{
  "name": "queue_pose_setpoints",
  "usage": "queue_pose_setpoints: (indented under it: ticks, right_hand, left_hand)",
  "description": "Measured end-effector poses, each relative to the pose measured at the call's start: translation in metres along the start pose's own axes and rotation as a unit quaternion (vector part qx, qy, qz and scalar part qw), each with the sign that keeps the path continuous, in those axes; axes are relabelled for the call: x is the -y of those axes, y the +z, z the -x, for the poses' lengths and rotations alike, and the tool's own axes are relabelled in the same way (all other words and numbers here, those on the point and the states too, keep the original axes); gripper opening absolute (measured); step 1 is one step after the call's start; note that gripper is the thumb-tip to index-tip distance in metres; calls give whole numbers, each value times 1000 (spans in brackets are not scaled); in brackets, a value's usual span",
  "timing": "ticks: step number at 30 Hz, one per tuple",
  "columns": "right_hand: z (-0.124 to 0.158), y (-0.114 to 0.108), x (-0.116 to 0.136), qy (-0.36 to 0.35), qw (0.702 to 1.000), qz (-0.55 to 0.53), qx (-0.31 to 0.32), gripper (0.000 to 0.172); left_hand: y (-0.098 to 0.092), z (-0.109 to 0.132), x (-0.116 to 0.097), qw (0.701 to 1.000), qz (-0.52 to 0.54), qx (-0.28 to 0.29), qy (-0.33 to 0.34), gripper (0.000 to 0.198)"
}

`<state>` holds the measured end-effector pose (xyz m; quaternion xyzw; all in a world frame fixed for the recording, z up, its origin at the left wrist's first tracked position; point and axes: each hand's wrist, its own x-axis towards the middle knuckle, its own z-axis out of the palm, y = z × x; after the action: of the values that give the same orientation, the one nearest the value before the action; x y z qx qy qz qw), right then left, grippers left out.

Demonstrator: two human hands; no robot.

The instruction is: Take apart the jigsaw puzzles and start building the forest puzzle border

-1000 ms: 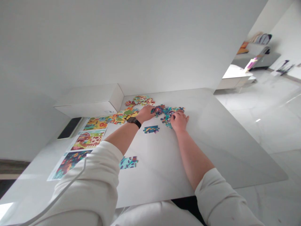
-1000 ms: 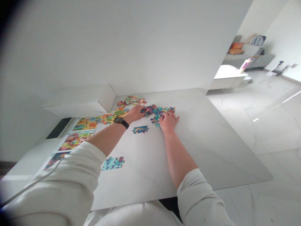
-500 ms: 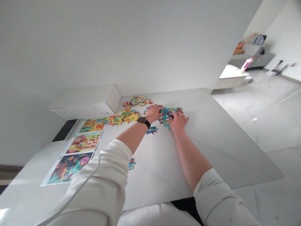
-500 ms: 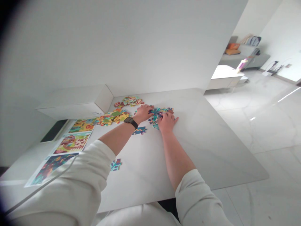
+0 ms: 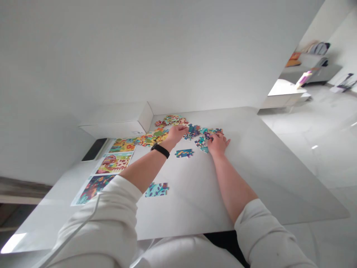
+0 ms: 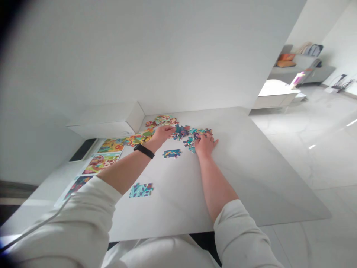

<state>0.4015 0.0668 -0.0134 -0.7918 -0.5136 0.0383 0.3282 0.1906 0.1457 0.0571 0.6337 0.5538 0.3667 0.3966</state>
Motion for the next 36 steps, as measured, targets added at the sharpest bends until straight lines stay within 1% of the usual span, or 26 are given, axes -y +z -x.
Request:
queue_pose_setpoints:
  ticks: [2, 5, 9, 11, 13, 15, 16, 18, 20, 23, 25, 27, 29, 32, 34, 36]
  right_hand:
    - [0, 0, -1, -14, 1000, -1, -14, 31]
    - [2, -1, 0, -47, 998, -7, -41, 32]
    - [6, -8, 5, -104, 991, -26, -84, 32]
    - [10, -16, 10, -146, 984, -42, -95, 30]
    - [14, -28, 17, -190, 974, -73, -100, 28]
    - [22, -41, 29, -222, 962, -133, -92, 27]
    - [27, -48, 36, -228, 954, -176, -79, 27]
    - [41, -56, 52, -217, 937, -274, -22, 27]
    - [59, -59, 70, -177, 915, -358, 62, 30]
    - [86, -56, 93, -98, 881, -421, 191, 43]
    - [100, -50, 103, -54, 861, -441, 248, 46]
    - [110, -44, 108, -25, 850, -457, 260, 45]
    - [113, -39, 107, -4, 843, -478, 247, 45]
    - [109, -34, 98, 29, 832, -503, 234, 47]
    - [103, -34, 89, 44, 834, -503, 225, 47]
    - [96, -35, 82, 41, 845, -490, 212, 46]
  left_hand:
    - [-13, 19, 5, 996, 84, 2, -21, 25]
    - [-34, 51, 14, 981, 190, 9, -36, 34]
    - [-56, 91, 26, 960, 276, 8, -52, 46]
    - [-63, 108, 31, 950, 307, 9, -59, 50]
    - [-65, 122, 36, 938, 342, 8, -63, 53]
    - [-65, 132, 40, 922, 382, 3, -63, 53]
    - [-64, 136, 41, 915, 399, 3, -64, 53]
    - [-63, 142, 42, 905, 420, 9, -64, 50]
    - [-63, 147, 42, 902, 428, 21, -63, 49]
    - [-64, 152, 41, 896, 438, 36, -66, 51]
    - [-62, 154, 41, 893, 441, 44, -77, 54]
    - [-58, 157, 43, 896, 433, 53, -86, 55]
    - [-53, 159, 45, 904, 413, 67, -89, 53]
    - [-47, 162, 46, 915, 378, 115, -84, 49]
    - [-45, 164, 46, 916, 366, 145, -82, 49]
    - [-44, 164, 46, 916, 363, 146, -84, 50]
